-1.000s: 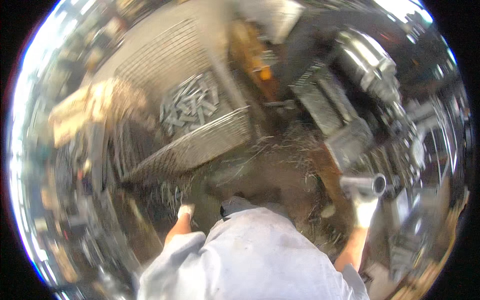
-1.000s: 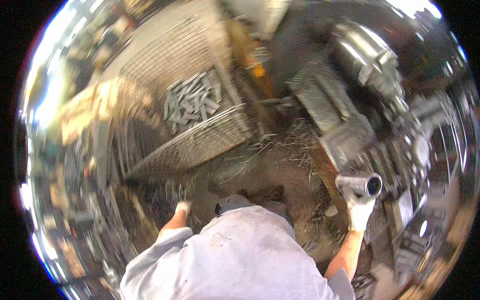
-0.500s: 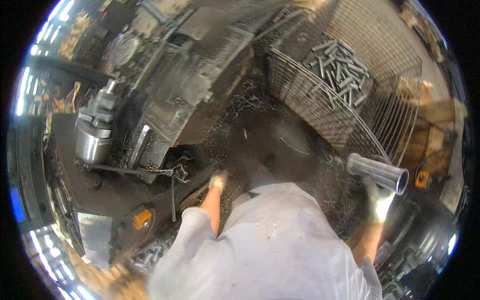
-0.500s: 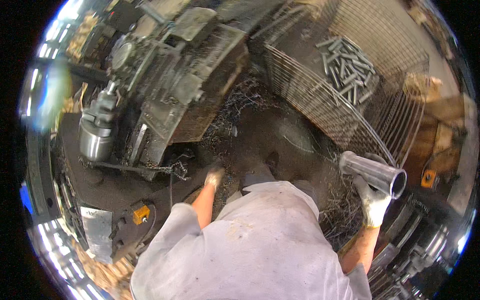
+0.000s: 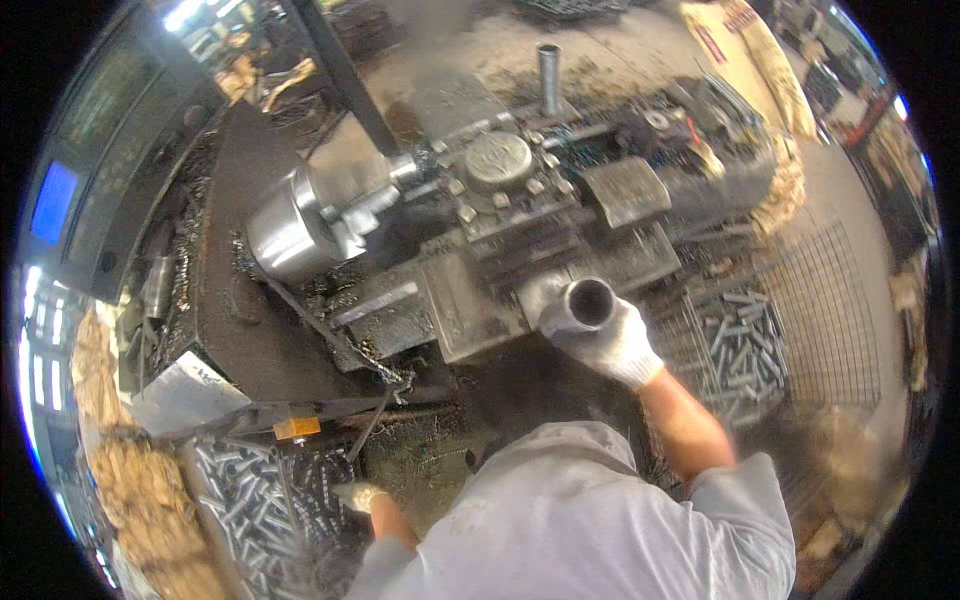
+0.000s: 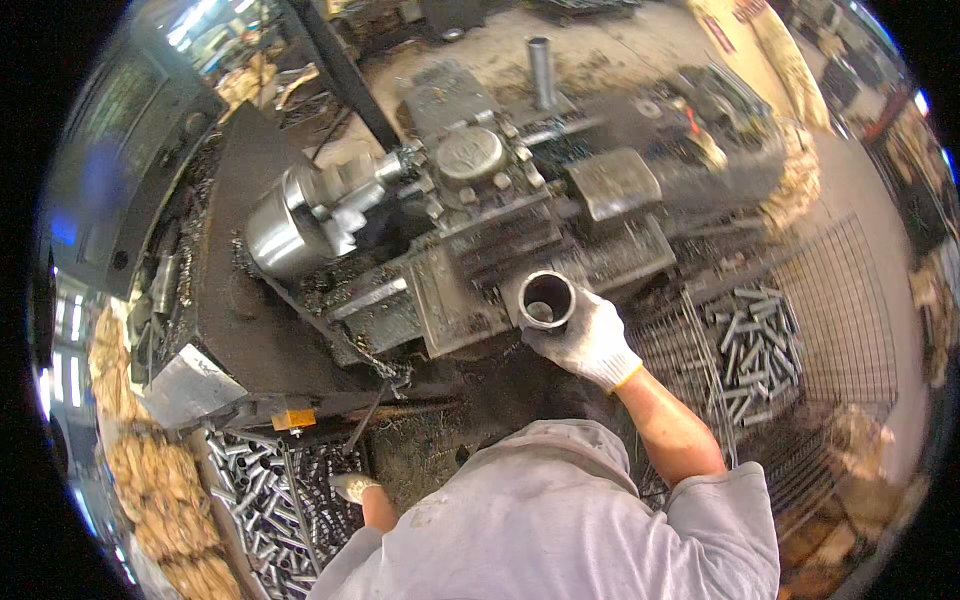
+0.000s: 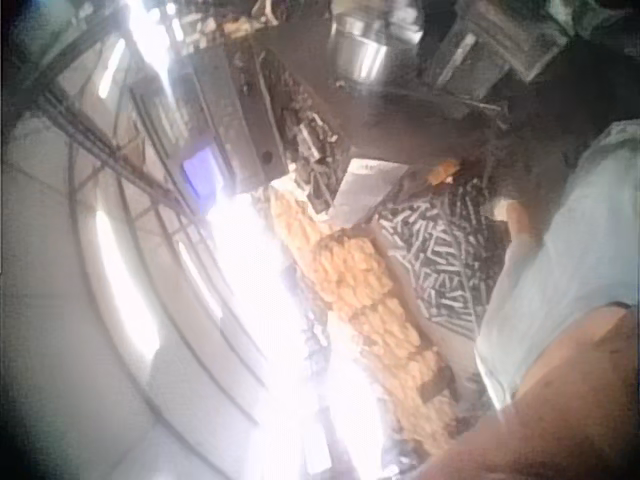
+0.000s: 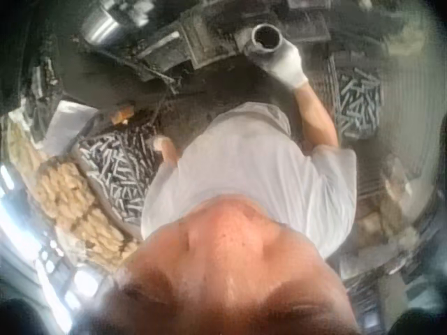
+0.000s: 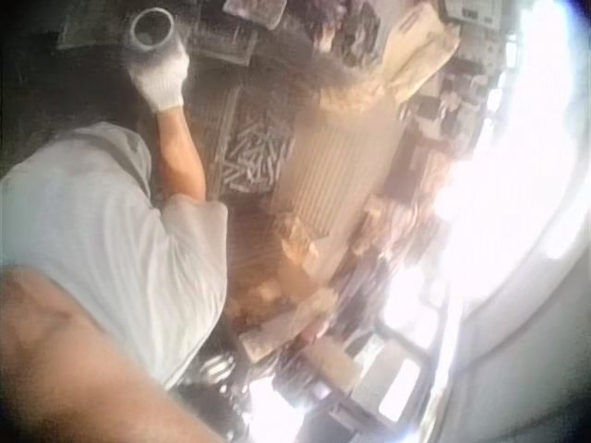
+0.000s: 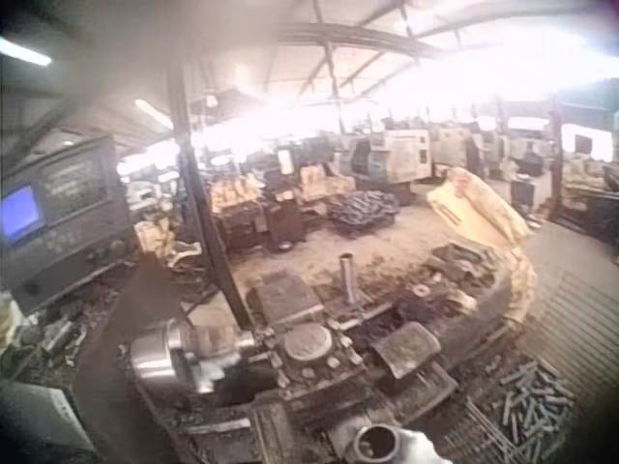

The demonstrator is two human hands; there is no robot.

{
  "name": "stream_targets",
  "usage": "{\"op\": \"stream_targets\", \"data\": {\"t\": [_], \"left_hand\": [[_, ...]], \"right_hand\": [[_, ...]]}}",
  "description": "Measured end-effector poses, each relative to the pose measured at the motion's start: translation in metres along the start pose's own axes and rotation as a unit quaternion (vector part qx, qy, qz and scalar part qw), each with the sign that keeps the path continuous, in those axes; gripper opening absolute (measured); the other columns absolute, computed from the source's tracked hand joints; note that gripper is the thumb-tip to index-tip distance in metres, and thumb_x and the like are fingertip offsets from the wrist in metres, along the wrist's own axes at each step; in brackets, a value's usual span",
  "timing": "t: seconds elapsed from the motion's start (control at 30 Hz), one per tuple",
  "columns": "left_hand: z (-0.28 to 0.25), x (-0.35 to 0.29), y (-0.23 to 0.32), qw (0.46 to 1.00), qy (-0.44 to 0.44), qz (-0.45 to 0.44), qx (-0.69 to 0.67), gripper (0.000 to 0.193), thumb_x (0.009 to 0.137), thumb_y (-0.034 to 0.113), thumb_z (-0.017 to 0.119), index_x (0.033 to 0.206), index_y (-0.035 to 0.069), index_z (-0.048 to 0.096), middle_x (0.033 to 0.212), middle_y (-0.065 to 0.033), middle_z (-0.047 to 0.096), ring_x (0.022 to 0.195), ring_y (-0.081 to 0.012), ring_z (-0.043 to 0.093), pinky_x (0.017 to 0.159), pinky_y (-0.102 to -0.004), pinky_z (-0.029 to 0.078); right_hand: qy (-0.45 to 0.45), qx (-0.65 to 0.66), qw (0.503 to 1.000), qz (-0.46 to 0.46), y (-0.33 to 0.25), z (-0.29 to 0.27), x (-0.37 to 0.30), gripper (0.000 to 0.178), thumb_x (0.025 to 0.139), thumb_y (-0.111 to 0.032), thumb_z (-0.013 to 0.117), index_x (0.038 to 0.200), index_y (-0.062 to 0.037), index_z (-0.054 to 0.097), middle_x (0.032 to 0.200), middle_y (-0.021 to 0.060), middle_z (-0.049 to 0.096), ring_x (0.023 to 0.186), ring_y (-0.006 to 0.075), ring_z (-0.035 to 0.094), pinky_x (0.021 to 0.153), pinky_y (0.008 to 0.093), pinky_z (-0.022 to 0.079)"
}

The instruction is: The person repeatedly picks up cylindrical metal parts from a wire basket and inserts them into a lathe chuck. They secure the parts, operate the machine controls, and then remove the processed parts, placing them into a collection bin. This cycle is repeated continuously.

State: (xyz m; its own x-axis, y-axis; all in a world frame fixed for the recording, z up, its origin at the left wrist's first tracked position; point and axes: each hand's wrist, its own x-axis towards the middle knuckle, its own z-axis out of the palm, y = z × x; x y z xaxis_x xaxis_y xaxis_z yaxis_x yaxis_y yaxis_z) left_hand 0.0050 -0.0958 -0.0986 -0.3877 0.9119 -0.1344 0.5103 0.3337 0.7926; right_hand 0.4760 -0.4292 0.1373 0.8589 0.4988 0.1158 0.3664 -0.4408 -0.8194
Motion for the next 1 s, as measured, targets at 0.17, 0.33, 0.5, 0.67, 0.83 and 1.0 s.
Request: {"op": "stream_targets", "data": {"t": [0.17, 0.33, 0.5, 0.67, 0.83, 1.0], "left_hand": [[0.02, 0.002, 0.077, 0.98, 0.094, 0.176, -0.015, 0.064, 0.115, 0.038, 0.048, 0.156, -0.011, 0.041, 0.157, -0.0334, 0.049, 0.145, -0.043, 0.049, 0.12, -0.0454, 0.04], [0.015, 0.048, 0.094, 0.97, 0.062, 0.202, 0.121, 0.054, 0.114, 0.038, 0.046, 0.145, -0.004, 0.057, 0.142, -0.0264, 0.063, 0.121, -0.0429, 0.063, 0.105, -0.049, 0.049], [0.036, 0.045, 0.071, 0.918, -0.111, -0.07, -0.375, 0.045, 0.109, 0.038, 0.055, 0.135, 0.003, 0.068, 0.121, -0.0143, 0.071, 0.109, -0.0296, 0.066, 0.097, -0.0444, 0.054], [0.126, -0.097, 0.149, 0.933, -0.207, 0.076, -0.286, 0.021, 0.1, 0.01, 0.075, 0.119, 0.004, 0.069, 0.109, -0.0036, 0.069, 0.096, -0.018, 0.062, 0.089, -0.0331, 0.054], [0.138, -0.14, 0.322, 0.854, -0.068, 0.511, 0.064, 0.067, 0.09, 0.018, 0.079, 0.148, 0.0, 0.052, 0.143, -0.0226, 0.062, 0.132, -0.0432, 0.061, 0.116, -0.0567, 0.046], [0.139, -0.11, 0.437, 0.736, -0.023, 0.654, 0.171, 0.094, 0.075, 0.017, 0.085, 0.155, -0.005, 0.039, 0.153, -0.0282, 0.05, 0.146, -0.0492, 0.045, 0.125, -0.0667, 0.029]], "right_hand": [[-0.127, -0.047, 0.991, -0.019, 0.018, 0.0, 0.073, 0.067, 0.077, -0.044, 0.088, 0.133, -0.0125, 0.068, 0.119, 0.0157, 0.076, 0.105, 0.0373, 0.075, 0.091, 0.0454, 0.062], [-0.324, -0.16, 0.927, -0.1, 0.016, -0.057, 0.131, 0.057, 0.082, -0.037, 0.084, 0.131, -0.0106, 0.071, 0.112, 0.019, 0.077, 0.103, 0.0411, 0.074, 0.09, 0.0485, 0.061], [-0.178, 0.054, 0.971, -0.147, -0.022, -0.119, 0.234, 0.039, 0.085, -0.023, 0.079, 0.118, -0.0027, 0.076, 0.108, 0.0168, 0.079, 0.092, 0.0288, 0.078, 0.084, 0.0396, 0.061], [-0.219, 0.016, 0.902, -0.371, -0.103, 0.005, 0.373, 0.069, 0.087, -0.037, 0.078, 0.146, -0.005, 0.062, 0.13, 0.0184, 0.075, 0.113, 0.0294, 0.075, 0.096, 0.0371, 0.06], [-0.571, -0.29, 0.737, -0.218, -0.097, 0.175, 0.443, 0.042, 0.08, -0.038, 0.083, 0.105, -0.0046, 0.079, 0.099, 0.0094, 0.078, 0.078, 0.0253, 0.072, 0.072, 0.0452, 0.062], [-0.121, -0.572, 0.776, -0.237, -0.074, 0.068, 0.537, 0.027, 0.09, -0.025, 0.069, 0.108, -0.0138, 0.085, 0.112, 0.013, 0.081, 0.101, 0.0316, 0.078, 0.084, 0.0455, 0.062]]}}
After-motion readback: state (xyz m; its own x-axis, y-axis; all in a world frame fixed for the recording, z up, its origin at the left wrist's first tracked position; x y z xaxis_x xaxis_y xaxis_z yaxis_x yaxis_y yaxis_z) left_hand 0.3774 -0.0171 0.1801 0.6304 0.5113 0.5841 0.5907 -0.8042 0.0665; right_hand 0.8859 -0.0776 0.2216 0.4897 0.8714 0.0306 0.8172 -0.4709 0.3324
